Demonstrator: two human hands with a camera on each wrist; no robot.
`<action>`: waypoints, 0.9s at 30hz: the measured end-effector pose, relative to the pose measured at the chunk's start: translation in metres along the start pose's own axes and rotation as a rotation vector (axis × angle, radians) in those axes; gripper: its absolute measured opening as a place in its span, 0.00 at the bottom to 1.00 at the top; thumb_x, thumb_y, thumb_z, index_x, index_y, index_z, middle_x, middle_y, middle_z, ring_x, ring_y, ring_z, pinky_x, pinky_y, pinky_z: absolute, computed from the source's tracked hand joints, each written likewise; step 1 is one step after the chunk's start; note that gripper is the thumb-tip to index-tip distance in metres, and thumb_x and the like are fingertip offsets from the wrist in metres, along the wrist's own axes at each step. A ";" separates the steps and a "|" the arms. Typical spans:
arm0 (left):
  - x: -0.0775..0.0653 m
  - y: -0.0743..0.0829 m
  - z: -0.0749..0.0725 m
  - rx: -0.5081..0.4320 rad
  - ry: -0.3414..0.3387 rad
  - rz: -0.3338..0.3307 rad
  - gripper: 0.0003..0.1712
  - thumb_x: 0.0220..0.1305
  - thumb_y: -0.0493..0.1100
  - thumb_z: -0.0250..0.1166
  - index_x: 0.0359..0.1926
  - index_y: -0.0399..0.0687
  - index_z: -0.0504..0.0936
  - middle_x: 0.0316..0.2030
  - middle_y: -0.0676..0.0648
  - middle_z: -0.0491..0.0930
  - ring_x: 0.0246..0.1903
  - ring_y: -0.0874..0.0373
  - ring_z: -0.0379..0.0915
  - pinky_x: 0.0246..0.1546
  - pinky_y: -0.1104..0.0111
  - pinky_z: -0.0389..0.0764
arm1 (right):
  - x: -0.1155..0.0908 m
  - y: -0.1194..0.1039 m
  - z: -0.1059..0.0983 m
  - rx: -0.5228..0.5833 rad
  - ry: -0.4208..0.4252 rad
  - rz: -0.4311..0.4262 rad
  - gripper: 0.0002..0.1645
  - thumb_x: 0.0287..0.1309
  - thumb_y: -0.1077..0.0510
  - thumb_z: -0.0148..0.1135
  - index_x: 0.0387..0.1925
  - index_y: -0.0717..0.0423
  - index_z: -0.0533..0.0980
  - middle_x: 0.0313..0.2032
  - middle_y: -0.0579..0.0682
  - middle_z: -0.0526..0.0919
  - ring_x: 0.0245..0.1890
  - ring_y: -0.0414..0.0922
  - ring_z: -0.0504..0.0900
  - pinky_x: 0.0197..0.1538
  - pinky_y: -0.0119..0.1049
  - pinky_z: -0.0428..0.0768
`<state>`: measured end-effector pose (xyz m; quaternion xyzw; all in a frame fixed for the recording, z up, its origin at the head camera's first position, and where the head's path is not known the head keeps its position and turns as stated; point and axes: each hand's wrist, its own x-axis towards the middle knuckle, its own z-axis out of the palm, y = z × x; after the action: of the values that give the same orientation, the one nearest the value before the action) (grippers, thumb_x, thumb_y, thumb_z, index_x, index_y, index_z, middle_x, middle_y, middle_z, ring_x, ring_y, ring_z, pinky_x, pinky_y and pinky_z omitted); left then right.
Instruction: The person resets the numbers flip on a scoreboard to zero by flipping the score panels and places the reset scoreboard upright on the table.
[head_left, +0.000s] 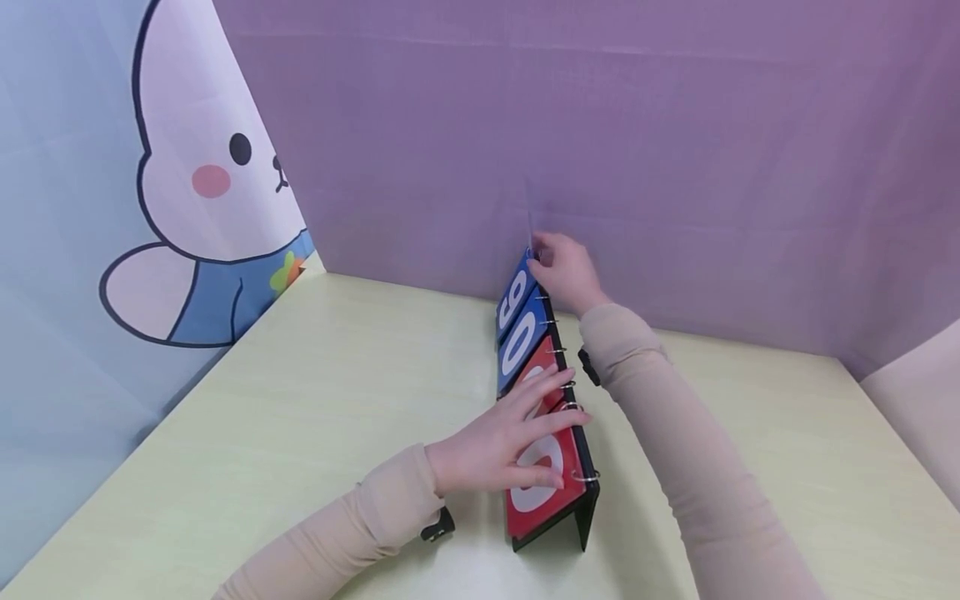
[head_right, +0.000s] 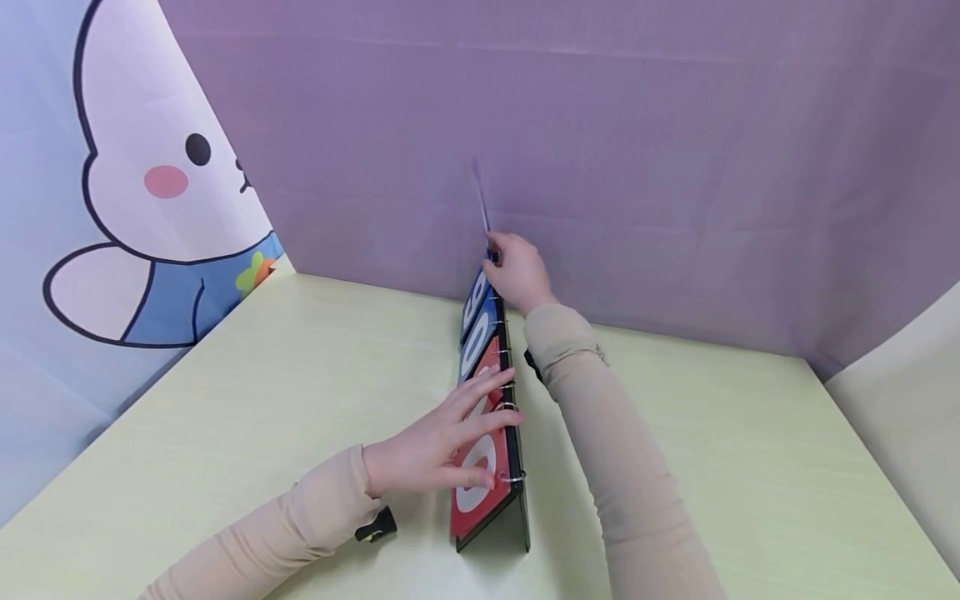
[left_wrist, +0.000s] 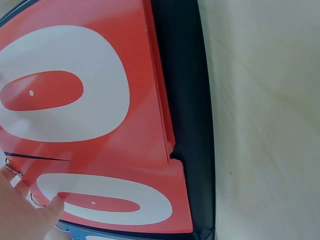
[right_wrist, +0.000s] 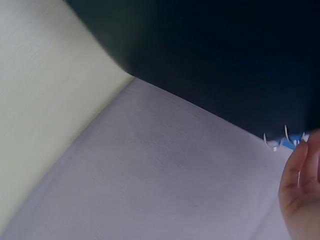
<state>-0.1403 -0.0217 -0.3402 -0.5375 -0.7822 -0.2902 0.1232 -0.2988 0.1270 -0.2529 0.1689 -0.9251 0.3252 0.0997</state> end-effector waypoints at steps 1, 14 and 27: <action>0.000 0.000 0.000 -0.002 -0.001 -0.001 0.40 0.56 0.55 0.68 0.66 0.53 0.63 0.73 0.41 0.42 0.73 0.49 0.36 0.71 0.50 0.47 | -0.001 0.000 0.002 -0.049 -0.004 -0.018 0.26 0.61 0.61 0.57 0.61 0.62 0.70 0.49 0.61 0.78 0.44 0.54 0.79 0.48 0.45 0.78; 0.000 0.002 -0.001 -0.070 -0.018 -0.053 0.39 0.56 0.52 0.69 0.66 0.54 0.64 0.74 0.44 0.41 0.74 0.50 0.33 0.71 0.50 0.48 | -0.007 -0.012 0.011 -0.439 0.007 -0.231 0.12 0.60 0.60 0.59 0.41 0.60 0.84 0.37 0.57 0.82 0.36 0.51 0.81 0.42 0.44 0.81; -0.001 0.001 -0.001 -0.045 -0.010 -0.028 0.39 0.55 0.52 0.69 0.66 0.53 0.63 0.74 0.43 0.41 0.74 0.48 0.33 0.72 0.50 0.46 | -0.003 -0.012 0.010 -0.514 -0.125 -0.313 0.09 0.56 0.65 0.60 0.32 0.63 0.85 0.33 0.57 0.78 0.36 0.51 0.72 0.54 0.45 0.73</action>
<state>-0.1388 -0.0227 -0.3399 -0.5307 -0.7834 -0.3066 0.1032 -0.2921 0.1129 -0.2548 0.2980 -0.9442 0.0501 0.1311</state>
